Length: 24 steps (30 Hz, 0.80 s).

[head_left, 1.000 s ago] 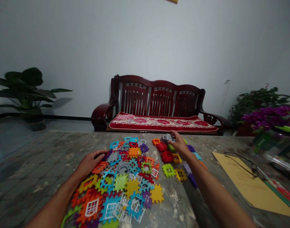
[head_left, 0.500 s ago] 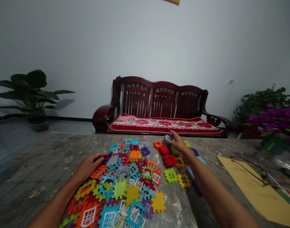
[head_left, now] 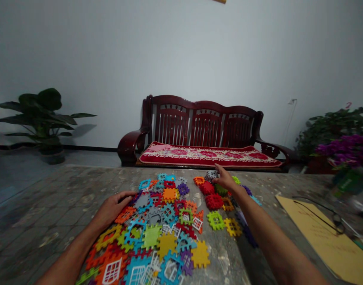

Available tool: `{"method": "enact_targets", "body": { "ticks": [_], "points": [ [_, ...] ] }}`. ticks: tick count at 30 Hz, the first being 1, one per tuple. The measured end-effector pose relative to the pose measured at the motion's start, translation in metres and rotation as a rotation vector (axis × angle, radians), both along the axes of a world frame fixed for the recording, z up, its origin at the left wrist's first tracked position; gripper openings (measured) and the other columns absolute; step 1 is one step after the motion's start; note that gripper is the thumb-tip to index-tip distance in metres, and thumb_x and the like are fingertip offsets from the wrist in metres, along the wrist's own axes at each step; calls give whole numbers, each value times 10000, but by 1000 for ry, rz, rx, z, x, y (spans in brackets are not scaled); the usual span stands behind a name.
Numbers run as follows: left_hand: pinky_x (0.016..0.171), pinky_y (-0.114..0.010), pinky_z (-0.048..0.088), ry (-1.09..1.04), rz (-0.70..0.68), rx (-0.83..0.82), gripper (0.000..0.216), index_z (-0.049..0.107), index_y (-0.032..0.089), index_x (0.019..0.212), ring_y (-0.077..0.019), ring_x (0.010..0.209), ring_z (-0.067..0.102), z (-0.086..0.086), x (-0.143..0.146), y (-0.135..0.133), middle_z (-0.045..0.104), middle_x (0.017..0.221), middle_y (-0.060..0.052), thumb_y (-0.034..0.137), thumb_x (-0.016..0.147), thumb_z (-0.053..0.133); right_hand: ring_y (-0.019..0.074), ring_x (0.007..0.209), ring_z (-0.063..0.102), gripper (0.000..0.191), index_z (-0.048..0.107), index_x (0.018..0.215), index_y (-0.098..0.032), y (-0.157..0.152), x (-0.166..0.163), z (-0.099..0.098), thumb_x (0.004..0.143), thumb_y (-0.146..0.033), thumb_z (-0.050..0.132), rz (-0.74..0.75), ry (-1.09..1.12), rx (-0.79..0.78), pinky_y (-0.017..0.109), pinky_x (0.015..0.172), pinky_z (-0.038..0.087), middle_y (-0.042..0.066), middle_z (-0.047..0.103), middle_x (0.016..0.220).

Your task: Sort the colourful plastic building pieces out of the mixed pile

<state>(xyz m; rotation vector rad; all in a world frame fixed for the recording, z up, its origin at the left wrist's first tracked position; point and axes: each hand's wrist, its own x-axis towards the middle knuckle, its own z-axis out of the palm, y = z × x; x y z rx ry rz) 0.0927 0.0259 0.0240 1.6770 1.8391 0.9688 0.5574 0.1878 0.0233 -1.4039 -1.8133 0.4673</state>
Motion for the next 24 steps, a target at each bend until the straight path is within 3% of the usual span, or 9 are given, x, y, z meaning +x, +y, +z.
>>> {"method": "enact_targets", "body": {
  "ticks": [5,9,13,17,21,24],
  "points": [
    [866,-362,531,7,10,-9,442,762,222,990,-267,946,703,-3,-2,0,766,1049,-58,494,721,542,277,1112,611,888,467,1379,-193,-1,-2,-1,538,-65,723,0,7,-14,410,957,475,111,652,1185],
    [882,-358,524,6,2,-14,446,755,216,1011,-261,956,700,-2,0,-1,761,1063,-55,482,739,524,273,1175,570,891,447,1388,-167,-5,-2,2,540,-81,708,22,24,-3,409,990,457,134,591,1287],
    [892,-363,521,2,12,-5,427,758,209,991,-260,941,701,1,3,-3,767,1043,-55,462,729,534,260,1200,542,781,499,1344,-191,-25,-10,9,578,-95,624,5,59,121,437,1034,426,109,560,1324],
    [915,-365,509,-28,7,19,406,759,207,983,-254,946,698,-1,3,-1,768,1043,-55,439,732,540,232,1150,568,594,570,1270,-205,-72,-45,10,683,-140,513,-2,99,256,434,1036,426,84,613,1237],
    [945,-379,491,-67,-3,43,388,764,211,973,-258,979,690,-5,0,0,764,1060,-57,431,734,552,215,1024,627,465,644,1157,-209,-121,-97,-1,725,-152,483,113,118,162,402,937,496,70,670,1123],
    [952,-382,488,-96,-19,47,388,767,215,970,-263,995,685,-5,0,-1,764,1064,-56,438,716,576,226,1038,624,426,656,1143,-214,-139,-127,-5,747,-166,504,152,122,94,404,932,494,68,678,1121]
  ]
}}
